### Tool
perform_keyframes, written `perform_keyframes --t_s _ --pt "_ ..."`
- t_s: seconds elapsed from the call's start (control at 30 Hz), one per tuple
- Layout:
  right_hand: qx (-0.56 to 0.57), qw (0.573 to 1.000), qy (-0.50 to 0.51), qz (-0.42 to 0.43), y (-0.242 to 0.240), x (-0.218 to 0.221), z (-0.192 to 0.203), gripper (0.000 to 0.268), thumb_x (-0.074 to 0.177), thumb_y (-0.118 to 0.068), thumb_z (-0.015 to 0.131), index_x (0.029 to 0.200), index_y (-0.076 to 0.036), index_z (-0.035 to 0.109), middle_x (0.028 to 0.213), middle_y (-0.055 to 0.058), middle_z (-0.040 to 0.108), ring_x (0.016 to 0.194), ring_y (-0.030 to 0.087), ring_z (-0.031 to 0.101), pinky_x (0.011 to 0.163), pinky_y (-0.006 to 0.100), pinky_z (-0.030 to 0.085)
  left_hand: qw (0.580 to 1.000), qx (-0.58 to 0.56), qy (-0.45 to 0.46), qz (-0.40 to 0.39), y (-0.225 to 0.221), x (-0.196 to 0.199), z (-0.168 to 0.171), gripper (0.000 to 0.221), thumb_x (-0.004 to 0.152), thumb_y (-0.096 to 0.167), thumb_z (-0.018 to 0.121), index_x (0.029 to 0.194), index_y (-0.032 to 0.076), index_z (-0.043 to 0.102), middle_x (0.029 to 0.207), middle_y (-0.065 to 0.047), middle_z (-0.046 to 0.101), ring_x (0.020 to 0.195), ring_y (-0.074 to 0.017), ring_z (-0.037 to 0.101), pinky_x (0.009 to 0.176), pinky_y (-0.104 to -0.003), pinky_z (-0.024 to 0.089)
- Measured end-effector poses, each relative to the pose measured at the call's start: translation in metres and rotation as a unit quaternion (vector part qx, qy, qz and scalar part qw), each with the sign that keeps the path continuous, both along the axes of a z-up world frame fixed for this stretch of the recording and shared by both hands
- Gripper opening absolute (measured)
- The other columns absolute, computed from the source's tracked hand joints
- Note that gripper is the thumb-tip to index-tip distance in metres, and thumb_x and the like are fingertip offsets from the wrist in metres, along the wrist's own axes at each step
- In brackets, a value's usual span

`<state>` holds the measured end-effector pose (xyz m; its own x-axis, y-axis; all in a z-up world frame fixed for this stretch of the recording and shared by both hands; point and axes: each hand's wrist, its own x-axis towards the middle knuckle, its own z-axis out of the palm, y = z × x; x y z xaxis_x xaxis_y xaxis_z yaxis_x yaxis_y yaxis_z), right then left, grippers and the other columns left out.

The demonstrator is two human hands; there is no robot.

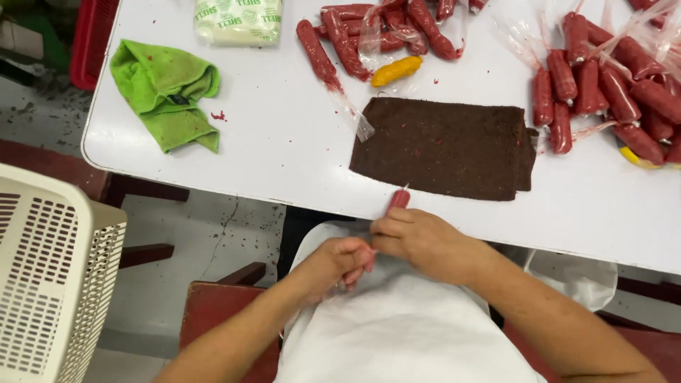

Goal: Manually wrapping individual sausages in plastic film and organizing them on a work table.

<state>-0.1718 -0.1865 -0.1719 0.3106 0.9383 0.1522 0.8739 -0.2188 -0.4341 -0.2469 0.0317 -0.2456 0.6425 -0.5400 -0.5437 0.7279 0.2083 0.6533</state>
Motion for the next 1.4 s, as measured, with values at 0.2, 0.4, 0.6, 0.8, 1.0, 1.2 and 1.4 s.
perform_keyframes --t_s 0.2,0.4,0.6,0.8,1.0,1.2,1.4 --pt "0.22 0.862 0.456 -0.015 -0.013 -0.001 0.079 0.01 0.087 -0.003 0.07 0.089 -0.004 0.08 0.098 0.013 0.079 0.076 0.025 0.069 0.07 0.039 0.054 0.471 0.315 -0.814 -0.126 0.022 0.049 0.119 0.019 0.103 0.02 0.049 0.089 0.016 0.059 0.078 0.0 0.058 0.079 -0.0189 0.055 0.066 -0.031 0.05" --pt "0.496 0.487 0.627 -0.352 -0.014 -0.027 -0.007 0.014 0.08 -0.008 0.078 0.084 0.003 0.07 0.106 0.022 0.07 0.087 0.03 0.067 0.08 0.044 0.053 0.946 -0.097 -0.275 0.141 -0.058 0.05 0.03 0.021 0.106 0.019 0.051 0.095 0.008 0.063 0.06 0.004 0.042 0.044 -0.0091 0.047 0.039 -0.025 0.045" --pt "0.492 0.717 0.176 -0.462 0.015 0.018 0.001 0.012 0.088 -0.012 0.074 0.092 -0.001 0.076 0.096 0.014 0.075 0.093 0.022 0.051 0.093 0.031 0.041 0.976 0.018 -0.185 0.115 -0.095 0.071 0.042 0.028 0.106 0.022 0.056 0.082 0.007 0.06 0.046 -0.006 0.046 0.028 -0.0188 0.047 0.028 -0.025 0.037" --pt "0.508 0.716 0.325 -0.353 -0.015 0.024 0.001 0.007 0.092 -0.01 0.071 0.095 -0.003 0.073 0.105 0.008 0.074 0.124 0.028 0.055 0.108 0.041 0.044 0.983 0.009 -0.182 -0.008 -0.058 0.143 0.104 0.033 0.097 0.028 0.064 0.074 0.005 0.061 0.038 -0.004 0.042 0.024 -0.0129 0.04 0.024 -0.023 0.037" --pt "0.212 0.9 0.221 -0.309 -0.041 0.033 0.05 0.009 0.083 -0.007 0.075 0.09 -0.005 0.078 0.093 0.013 0.078 0.109 0.036 0.069 0.107 0.052 0.043 0.881 0.239 -0.393 -0.114 -0.072 0.168 0.108 0.032 0.091 0.037 0.062 0.069 0.015 0.068 0.05 0.0 0.066 0.054 -0.0167 0.069 0.053 -0.028 0.055" --pt "0.293 0.756 0.328 -0.485 -0.07 0.058 0.012 0.027 0.094 0.011 0.059 0.115 -0.003 0.07 0.129 0.014 0.066 0.119 0.022 0.064 0.099 0.032 0.062 0.71 0.48 -0.513 -0.051 -0.049 0.247 0.104 0.045 0.095 0.051 0.056 0.118 0.012 0.065 0.11 -0.008 0.07 0.091 -0.0207 0.068 0.068 -0.035 0.061" --pt "0.335 0.752 0.206 -0.529 -0.073 0.065 -0.014 0.03 0.092 0.012 0.064 0.116 -0.005 0.071 0.123 0.012 0.068 0.115 0.019 0.064 0.093 0.029 0.063 0.472 0.589 -0.651 -0.079 -0.055 0.278 0.022 0.019 0.093 0.017 0.059 0.108 0.01 0.069 0.105 -0.01 0.065 0.105 -0.0337 0.055 0.075 -0.049 0.048"
